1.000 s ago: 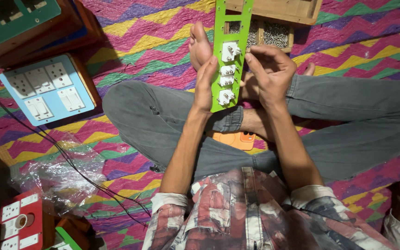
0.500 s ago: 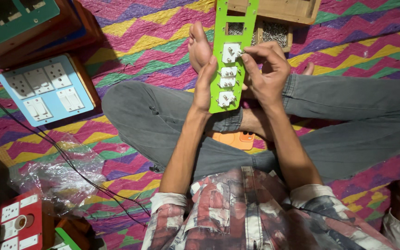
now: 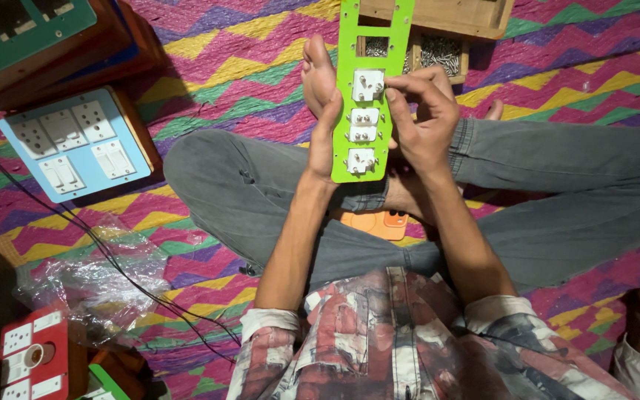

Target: The person sits cross-legged on a floor mat and assembles electrical switch and socket plates, fitting white switch and socket modules into a green plastic faceplate frame. They take small screws from a wooden compartment box, position the modules, and press them into place, working on the plate held in their lap.

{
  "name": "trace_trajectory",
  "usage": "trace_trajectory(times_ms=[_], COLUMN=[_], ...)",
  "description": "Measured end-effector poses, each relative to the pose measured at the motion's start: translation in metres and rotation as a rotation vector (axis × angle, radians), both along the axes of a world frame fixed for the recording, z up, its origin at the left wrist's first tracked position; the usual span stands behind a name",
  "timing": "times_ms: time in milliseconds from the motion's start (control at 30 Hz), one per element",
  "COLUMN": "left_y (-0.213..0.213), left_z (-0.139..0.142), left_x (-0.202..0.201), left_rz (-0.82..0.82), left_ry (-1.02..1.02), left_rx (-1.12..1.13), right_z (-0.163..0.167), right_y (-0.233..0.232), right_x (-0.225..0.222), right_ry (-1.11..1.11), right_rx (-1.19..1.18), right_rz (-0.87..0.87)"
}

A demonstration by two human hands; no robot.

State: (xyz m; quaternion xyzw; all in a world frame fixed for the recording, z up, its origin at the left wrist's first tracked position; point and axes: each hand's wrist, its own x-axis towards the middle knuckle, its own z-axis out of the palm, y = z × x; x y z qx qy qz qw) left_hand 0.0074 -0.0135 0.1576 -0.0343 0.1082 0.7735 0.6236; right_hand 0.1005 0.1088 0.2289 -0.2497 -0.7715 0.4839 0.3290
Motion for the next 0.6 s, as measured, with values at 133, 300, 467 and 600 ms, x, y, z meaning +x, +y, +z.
trace_trajectory(times_ms=[133,300,467,600], left_y=[0.0,-0.001,0.001,0.008], left_z=[0.005,0.009,0.014,0.017], left_x=[-0.001,-0.002,-0.003,-0.005], left_rz=[-0.004,-0.002,0.021,0.059], left_ry=[-0.015,-0.02,0.031,0.132], left_rx=[0.007,-0.012,0.001,-0.136], right_z=[-0.002,-0.009,-0.011,-0.005], right_y=[-0.001,0.003,0.009,0.007], right_x=[0.001,0.003,0.003,0.005], right_ry=[-0.003,-0.023,-0.001,-0.013], right_rx=[0.011,0.021,0.095,0.033], right_rz=[-0.004,-0.024,0.003,-0.006])
